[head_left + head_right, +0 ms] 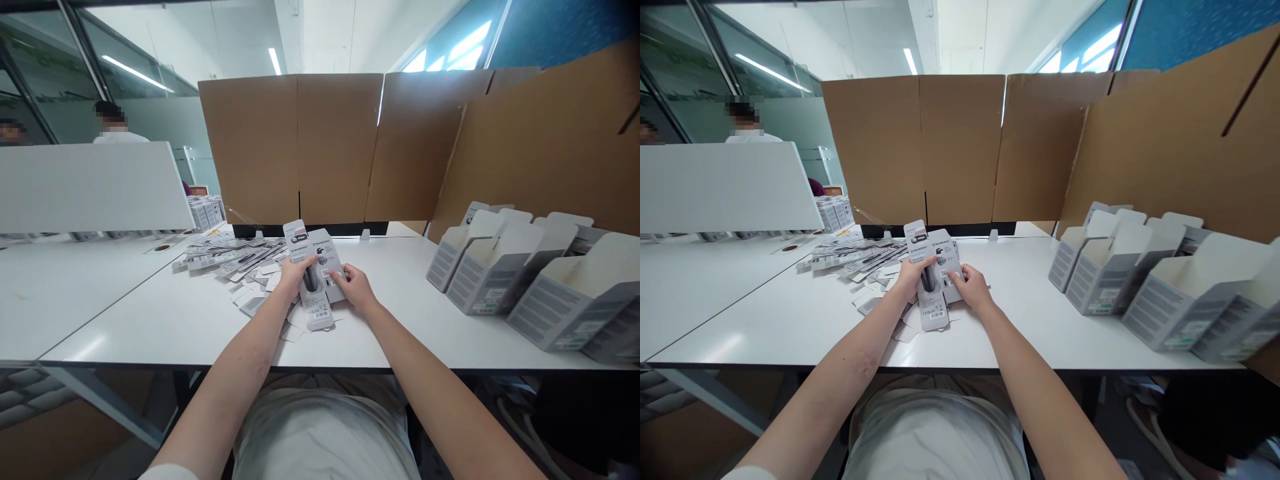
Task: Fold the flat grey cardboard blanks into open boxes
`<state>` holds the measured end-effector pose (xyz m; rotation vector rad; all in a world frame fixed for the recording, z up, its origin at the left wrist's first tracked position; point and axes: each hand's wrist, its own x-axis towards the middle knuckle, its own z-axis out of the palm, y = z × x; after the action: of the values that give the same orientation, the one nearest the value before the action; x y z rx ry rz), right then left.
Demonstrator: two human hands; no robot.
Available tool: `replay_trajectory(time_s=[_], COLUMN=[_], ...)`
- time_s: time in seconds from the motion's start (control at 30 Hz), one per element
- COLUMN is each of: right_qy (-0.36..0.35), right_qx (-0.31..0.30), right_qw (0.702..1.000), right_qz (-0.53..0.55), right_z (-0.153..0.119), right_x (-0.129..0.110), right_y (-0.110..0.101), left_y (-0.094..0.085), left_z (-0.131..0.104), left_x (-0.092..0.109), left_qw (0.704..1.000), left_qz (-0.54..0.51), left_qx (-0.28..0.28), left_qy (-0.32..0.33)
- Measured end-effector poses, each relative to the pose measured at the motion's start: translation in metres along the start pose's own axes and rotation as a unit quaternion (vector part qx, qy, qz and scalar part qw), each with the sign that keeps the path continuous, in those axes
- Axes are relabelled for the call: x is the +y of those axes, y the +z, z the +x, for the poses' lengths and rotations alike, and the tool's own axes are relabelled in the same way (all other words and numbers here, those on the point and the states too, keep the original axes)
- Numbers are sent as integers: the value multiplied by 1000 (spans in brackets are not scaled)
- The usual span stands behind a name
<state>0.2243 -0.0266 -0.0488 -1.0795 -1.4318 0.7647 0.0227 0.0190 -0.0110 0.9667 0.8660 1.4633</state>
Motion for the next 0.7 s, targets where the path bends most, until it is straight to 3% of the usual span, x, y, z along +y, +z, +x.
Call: replay_trajectory(time_s=[0.7], right_qy=[0], right_qx=[8], right_qw=[999], right_qz=[-35], right_z=[-3], right_x=[-6], right_y=[-2], left_y=[1], left_z=[-2], left_x=[0], left_qw=[1000], left_qz=[-7], left_qx=[-1], left_qy=[-11])
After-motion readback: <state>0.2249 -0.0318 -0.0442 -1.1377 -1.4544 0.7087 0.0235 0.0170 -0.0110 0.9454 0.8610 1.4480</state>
